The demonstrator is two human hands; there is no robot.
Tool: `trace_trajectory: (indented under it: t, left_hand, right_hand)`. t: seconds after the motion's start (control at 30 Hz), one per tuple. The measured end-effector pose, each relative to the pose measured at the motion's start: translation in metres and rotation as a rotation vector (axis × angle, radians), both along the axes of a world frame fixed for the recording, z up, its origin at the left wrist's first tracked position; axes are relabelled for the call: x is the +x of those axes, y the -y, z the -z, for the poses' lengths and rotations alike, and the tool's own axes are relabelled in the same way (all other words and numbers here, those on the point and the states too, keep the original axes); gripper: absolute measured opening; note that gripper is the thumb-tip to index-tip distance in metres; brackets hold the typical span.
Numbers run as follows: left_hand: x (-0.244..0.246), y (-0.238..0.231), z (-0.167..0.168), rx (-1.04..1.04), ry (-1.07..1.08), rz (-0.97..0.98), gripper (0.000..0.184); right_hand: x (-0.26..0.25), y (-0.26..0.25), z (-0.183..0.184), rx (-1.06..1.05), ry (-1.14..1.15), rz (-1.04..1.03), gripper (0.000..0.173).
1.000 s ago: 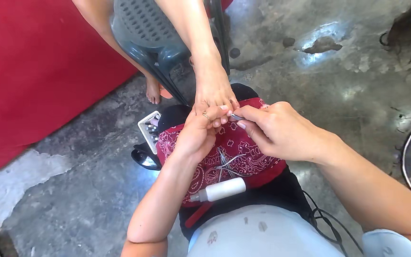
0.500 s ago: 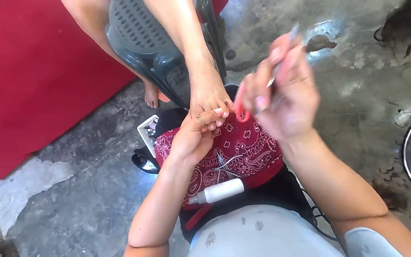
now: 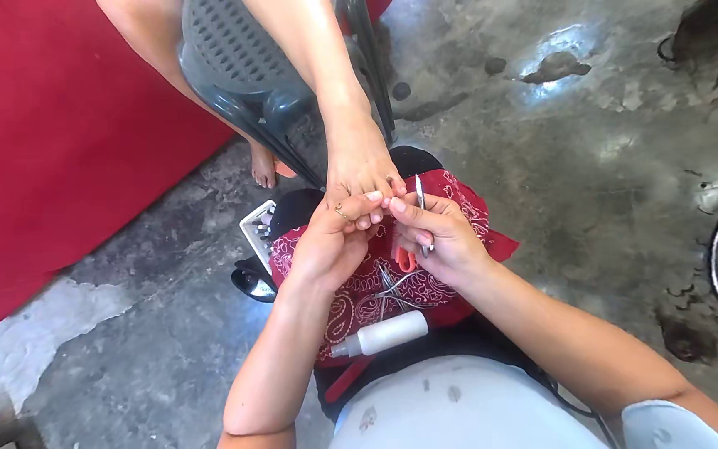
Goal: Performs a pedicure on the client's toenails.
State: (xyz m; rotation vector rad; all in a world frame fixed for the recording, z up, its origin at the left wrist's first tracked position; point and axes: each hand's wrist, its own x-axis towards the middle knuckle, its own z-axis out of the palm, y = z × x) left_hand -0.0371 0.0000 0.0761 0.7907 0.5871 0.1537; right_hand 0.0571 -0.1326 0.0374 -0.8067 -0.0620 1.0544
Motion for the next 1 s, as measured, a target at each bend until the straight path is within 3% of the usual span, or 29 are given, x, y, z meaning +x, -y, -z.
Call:
trace_trajectory:
  t: [0.43,0.57,0.7,1.0]
  left_hand:
    - [0.0,0.0,-0.001,0.0,-0.024,-0.006,0.007]
    - [0.0,0.0,0.0,-0.002,-0.016,0.009,0.009]
    - [-0.001,0.0,-0.001,0.02,-0.017,0.01,0.007]
    - [-0.001,0.001,-0.001,0.068,-0.033,0.009,0.011]
  right_hand:
    - [0.006,-0.001,0.001,0.021,-0.117,-0.06,0.012]
    - [0.009,0.006,0.0,0.013,0.116,-0.076,0.018]
    - [0.025,0.019,0.0,0.095,0.27,-0.304,0.037]
    - [0.059,0.022,-0.018,0.087,0.547,-0.527,0.029]
